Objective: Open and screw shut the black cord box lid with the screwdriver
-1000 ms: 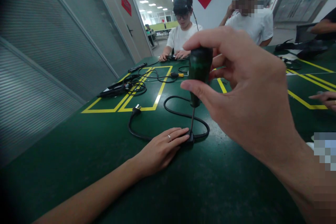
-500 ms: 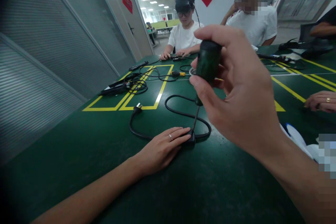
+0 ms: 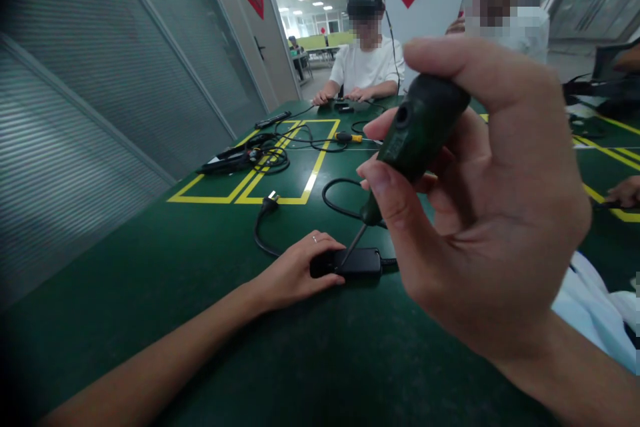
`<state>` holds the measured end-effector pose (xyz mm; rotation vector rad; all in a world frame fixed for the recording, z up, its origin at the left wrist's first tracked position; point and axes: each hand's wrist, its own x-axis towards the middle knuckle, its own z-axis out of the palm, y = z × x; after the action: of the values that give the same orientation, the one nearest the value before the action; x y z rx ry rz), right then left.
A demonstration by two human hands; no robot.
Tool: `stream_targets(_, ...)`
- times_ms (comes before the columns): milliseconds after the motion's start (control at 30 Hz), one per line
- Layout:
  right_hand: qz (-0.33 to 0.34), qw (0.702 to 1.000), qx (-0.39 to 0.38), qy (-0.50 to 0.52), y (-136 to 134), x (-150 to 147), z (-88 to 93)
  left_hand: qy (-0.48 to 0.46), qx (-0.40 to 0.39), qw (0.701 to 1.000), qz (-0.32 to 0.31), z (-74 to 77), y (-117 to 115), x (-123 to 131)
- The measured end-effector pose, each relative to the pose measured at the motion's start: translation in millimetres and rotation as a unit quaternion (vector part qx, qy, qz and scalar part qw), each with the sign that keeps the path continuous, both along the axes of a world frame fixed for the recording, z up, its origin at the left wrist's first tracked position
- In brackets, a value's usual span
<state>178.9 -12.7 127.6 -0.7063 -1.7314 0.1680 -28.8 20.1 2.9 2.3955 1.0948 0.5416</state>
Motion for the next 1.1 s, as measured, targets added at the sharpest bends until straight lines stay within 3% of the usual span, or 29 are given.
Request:
stream_targets(133,-0.013,0.999,0.008,0.051,5,-5,-7.3,-0.001,0.001,1.000,0.001,-0.7,-1,0)
stream_targets(433,0.033,0.995,-0.034,-0.091,-3,-4,18.1,-0.002,0.008,1.000,0.003,-0.8,-1,0)
stream_targets(600,0.032,0.991,-0.004,-0.131,2,-13,31.0,-0.005,0.010,1.000,0.002,-4.4,-1,0)
stream_targets(700,0.035,0.986,-0.061,-0.150,3,-18,32.6,-0.006,0.007,1.000,0.001,-4.8,-1,0)
stream_targets(833,0.038,0.989,-0.001,-0.141,3,-21,32.3,-0.006,0.009,1.000,0.005,-5.3,-1,-1)
stream_targets(967,0.043,0.985,-0.068,-0.153,3,-20,33.1,-0.001,0.006,1.000,0.002,-6.0,-1,-1)
stream_targets(1100,0.018,0.985,-0.035,-0.168,5,-19,34.4,0.000,0.010,1.000,0.004,-6.1,0,-1)
